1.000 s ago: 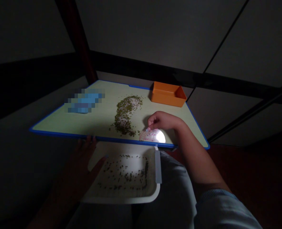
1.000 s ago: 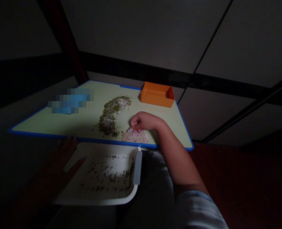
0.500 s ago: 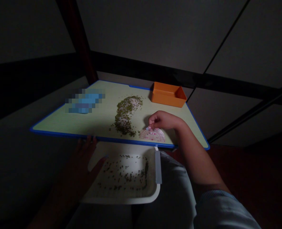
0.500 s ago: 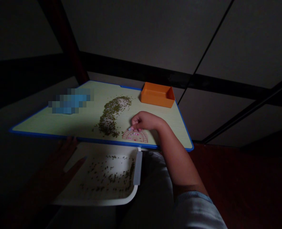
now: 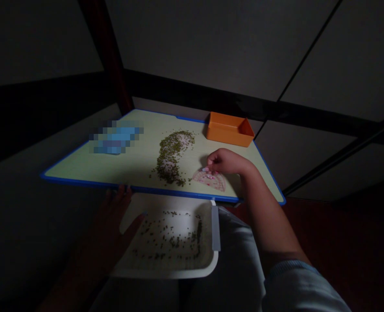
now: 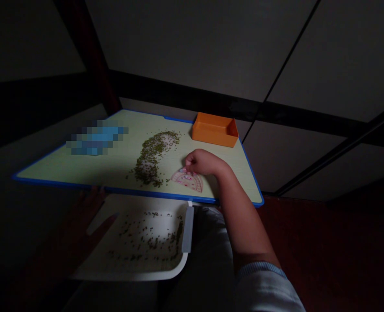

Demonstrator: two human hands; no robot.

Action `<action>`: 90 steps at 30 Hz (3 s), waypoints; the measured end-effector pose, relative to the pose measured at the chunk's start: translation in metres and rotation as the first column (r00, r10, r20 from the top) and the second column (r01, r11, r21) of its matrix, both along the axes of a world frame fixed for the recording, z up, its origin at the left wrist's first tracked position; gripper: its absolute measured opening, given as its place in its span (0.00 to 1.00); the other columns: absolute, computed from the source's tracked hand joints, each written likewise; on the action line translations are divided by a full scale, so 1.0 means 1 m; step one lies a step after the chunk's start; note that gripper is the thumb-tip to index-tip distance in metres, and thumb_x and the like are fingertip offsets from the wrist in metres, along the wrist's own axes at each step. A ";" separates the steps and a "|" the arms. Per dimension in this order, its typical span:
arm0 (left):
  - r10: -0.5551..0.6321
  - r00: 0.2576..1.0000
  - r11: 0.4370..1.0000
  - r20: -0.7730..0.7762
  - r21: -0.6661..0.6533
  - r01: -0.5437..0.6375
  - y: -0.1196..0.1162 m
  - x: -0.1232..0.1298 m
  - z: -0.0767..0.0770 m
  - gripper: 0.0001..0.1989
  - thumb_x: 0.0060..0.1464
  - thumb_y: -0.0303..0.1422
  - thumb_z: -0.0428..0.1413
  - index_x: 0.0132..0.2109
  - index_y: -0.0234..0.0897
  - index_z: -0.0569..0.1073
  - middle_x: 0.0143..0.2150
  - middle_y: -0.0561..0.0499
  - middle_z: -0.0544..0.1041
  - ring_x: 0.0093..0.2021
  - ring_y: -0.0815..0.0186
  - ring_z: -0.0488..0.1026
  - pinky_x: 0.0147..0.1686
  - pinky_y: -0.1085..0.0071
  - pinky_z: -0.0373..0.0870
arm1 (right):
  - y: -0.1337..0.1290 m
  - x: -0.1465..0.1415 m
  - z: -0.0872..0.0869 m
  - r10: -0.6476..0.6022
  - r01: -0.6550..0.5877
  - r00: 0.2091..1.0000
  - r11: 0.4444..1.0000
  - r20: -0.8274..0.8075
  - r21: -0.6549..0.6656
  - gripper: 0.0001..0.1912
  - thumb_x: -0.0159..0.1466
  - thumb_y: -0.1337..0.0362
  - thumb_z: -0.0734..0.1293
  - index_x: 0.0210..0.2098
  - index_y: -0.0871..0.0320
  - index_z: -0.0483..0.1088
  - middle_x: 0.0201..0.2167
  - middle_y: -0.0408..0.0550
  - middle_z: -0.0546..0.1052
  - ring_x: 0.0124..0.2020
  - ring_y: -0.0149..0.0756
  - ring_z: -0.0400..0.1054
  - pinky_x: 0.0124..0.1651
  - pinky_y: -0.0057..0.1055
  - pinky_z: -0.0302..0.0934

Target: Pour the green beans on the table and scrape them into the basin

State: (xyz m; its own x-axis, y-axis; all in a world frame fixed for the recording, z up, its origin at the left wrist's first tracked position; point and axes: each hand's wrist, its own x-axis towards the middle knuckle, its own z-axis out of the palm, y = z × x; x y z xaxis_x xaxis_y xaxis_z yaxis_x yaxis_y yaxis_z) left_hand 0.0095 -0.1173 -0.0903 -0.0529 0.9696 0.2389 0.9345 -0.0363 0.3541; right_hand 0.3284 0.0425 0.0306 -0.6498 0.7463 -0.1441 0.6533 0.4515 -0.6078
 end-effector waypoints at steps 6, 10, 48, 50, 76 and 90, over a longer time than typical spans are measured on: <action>0.001 1.000 1.000 -0.008 0.000 -0.001 -0.001 0.000 0.001 0.38 0.54 0.52 0.43 0.67 0.38 0.55 0.72 0.45 0.52 0.72 0.50 0.44 0.67 0.46 0.54 | 0.000 0.000 0.000 -0.033 0.033 0.999 0.999 0.005 0.038 0.09 0.58 0.64 0.66 0.24 0.62 0.72 0.20 0.44 0.72 0.23 0.28 0.63 0.31 0.28 0.53; -0.009 1.000 0.999 -0.009 0.033 0.009 -0.001 0.000 -0.002 0.37 0.55 0.52 0.43 0.67 0.40 0.54 0.73 0.47 0.52 0.73 0.51 0.43 0.67 0.46 0.53 | 0.000 -0.003 -0.002 -0.018 0.018 1.000 0.999 -0.008 0.030 0.10 0.58 0.62 0.66 0.24 0.62 0.71 0.19 0.43 0.72 0.23 0.27 0.61 0.30 0.27 0.52; 0.007 1.000 1.000 0.023 0.000 -0.007 -0.001 0.001 0.000 0.39 0.54 0.55 0.42 0.67 0.38 0.55 0.73 0.47 0.51 0.73 0.50 0.43 0.67 0.46 0.52 | 0.002 -0.003 -0.009 0.114 -0.123 0.989 0.988 -0.095 -0.097 0.11 0.58 0.60 0.67 0.24 0.62 0.70 0.20 0.41 0.71 0.23 0.26 0.62 0.31 0.27 0.54; 0.012 1.000 1.000 0.018 0.011 -0.012 0.000 0.001 -0.001 0.39 0.54 0.55 0.42 0.67 0.39 0.54 0.73 0.47 0.51 0.73 0.51 0.43 0.67 0.47 0.53 | 0.001 -0.003 -0.009 0.101 -0.107 0.992 0.991 -0.075 -0.084 0.11 0.58 0.61 0.67 0.24 0.62 0.70 0.19 0.41 0.71 0.23 0.26 0.61 0.31 0.27 0.54; 0.001 1.000 1.000 0.020 0.018 -0.002 0.002 -0.001 -0.004 0.40 0.54 0.56 0.41 0.67 0.36 0.55 0.72 0.45 0.53 0.72 0.50 0.45 0.67 0.45 0.53 | -0.002 -0.008 -0.007 0.054 -0.055 0.996 0.998 -0.076 -0.017 0.12 0.60 0.61 0.66 0.25 0.63 0.71 0.19 0.41 0.71 0.22 0.26 0.61 0.29 0.26 0.53; -0.010 1.000 0.999 0.020 0.050 0.009 0.000 -0.002 -0.006 0.38 0.54 0.54 0.42 0.67 0.39 0.54 0.72 0.47 0.53 0.72 0.51 0.44 0.66 0.45 0.54 | -0.002 -0.011 -0.007 -0.019 0.019 1.000 0.991 0.002 0.131 0.10 0.60 0.65 0.65 0.24 0.63 0.71 0.18 0.41 0.69 0.23 0.27 0.59 0.30 0.29 0.49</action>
State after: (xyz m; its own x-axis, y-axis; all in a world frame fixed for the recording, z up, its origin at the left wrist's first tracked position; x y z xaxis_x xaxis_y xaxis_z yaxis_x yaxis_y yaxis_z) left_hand 0.0078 -0.1172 -0.0968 -0.0492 0.9571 0.2855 0.9267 -0.0628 0.3704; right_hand 0.3176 0.0403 0.0234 -0.6350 0.7711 -0.0467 0.6643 0.5143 -0.5424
